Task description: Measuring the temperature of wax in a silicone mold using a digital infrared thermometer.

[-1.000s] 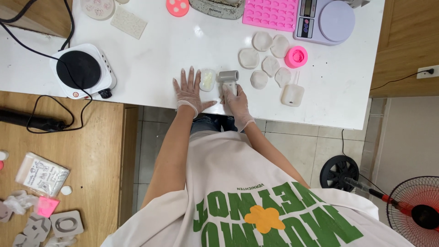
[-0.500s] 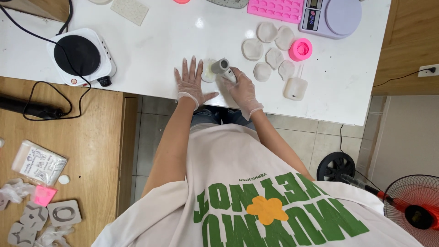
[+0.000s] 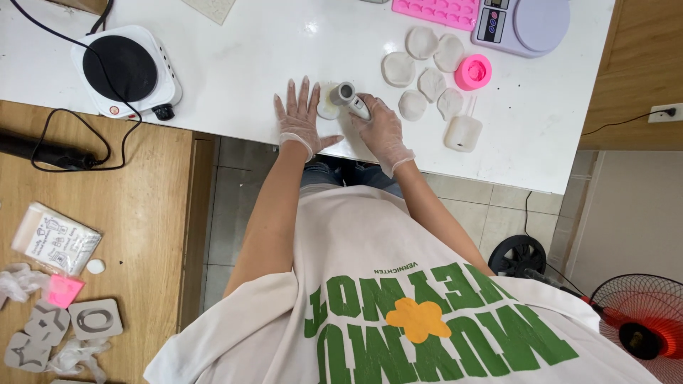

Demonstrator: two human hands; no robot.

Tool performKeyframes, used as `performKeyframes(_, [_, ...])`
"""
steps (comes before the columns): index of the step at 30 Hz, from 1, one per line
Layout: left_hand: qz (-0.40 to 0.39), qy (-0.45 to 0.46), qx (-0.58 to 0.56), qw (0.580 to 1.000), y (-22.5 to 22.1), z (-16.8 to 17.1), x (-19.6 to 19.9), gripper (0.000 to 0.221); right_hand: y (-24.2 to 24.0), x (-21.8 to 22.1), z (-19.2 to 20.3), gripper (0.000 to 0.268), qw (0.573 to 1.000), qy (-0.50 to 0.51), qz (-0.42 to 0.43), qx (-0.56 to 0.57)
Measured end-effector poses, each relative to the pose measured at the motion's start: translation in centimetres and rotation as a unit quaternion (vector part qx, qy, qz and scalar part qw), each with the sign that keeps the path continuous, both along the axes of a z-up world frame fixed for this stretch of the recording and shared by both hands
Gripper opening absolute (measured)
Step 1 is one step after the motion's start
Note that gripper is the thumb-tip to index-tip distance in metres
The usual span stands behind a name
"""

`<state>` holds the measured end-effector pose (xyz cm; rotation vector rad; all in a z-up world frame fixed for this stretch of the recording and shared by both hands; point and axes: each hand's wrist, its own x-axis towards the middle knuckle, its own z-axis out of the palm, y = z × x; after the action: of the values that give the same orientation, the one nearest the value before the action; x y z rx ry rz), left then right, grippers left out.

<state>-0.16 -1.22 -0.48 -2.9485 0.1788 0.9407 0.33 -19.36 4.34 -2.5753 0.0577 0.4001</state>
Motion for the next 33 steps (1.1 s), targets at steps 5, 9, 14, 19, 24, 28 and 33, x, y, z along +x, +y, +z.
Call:
performKeyframes(5, [-0.002,0.002,-0.002,1.000,0.2,-0.4,0.1,0.124,-0.1,-0.4,-1.2,0.040,1.000,0.004,0.017,-0.021])
performKeyframes(9, [-0.006,0.003,0.001,1.000,0.1,-1.0,0.2,0.125,-0.1,-1.6,-2.3,0.040,0.999,0.004,0.039,-0.027])
performKeyframes(14, [-0.003,-0.011,-0.006,1.000,0.2,-1.8,0.0,0.126,0.5,-2.2,-1.6,0.040,0.998,-0.006,0.065,-0.019])
performKeyframes(19, [-0.002,-0.013,-0.008,1.000,0.1,-1.7,0.0,0.127,0.1,-0.7,-2.2,0.039,0.997,-0.022,0.055,-0.040])
performKeyframes(24, [0.002,-0.025,-0.011,1.000,0.1,-2.1,0.0,0.126,-0.2,0.0,-0.9,0.039,0.998,-0.029,0.027,-0.040])
performKeyframes(28, [0.008,-0.041,-0.021,0.999,0.1,-1.6,-0.6,0.127,-0.6,-1.2,-0.9,0.039,0.999,-0.023,0.015,-0.032])
performKeyframes(33, [0.131,-0.056,-0.151,0.978,-0.8,0.4,-1.9,0.112,-1.0,-3.3,-1.7,0.040,1.000,-0.014,-0.005,0.008])
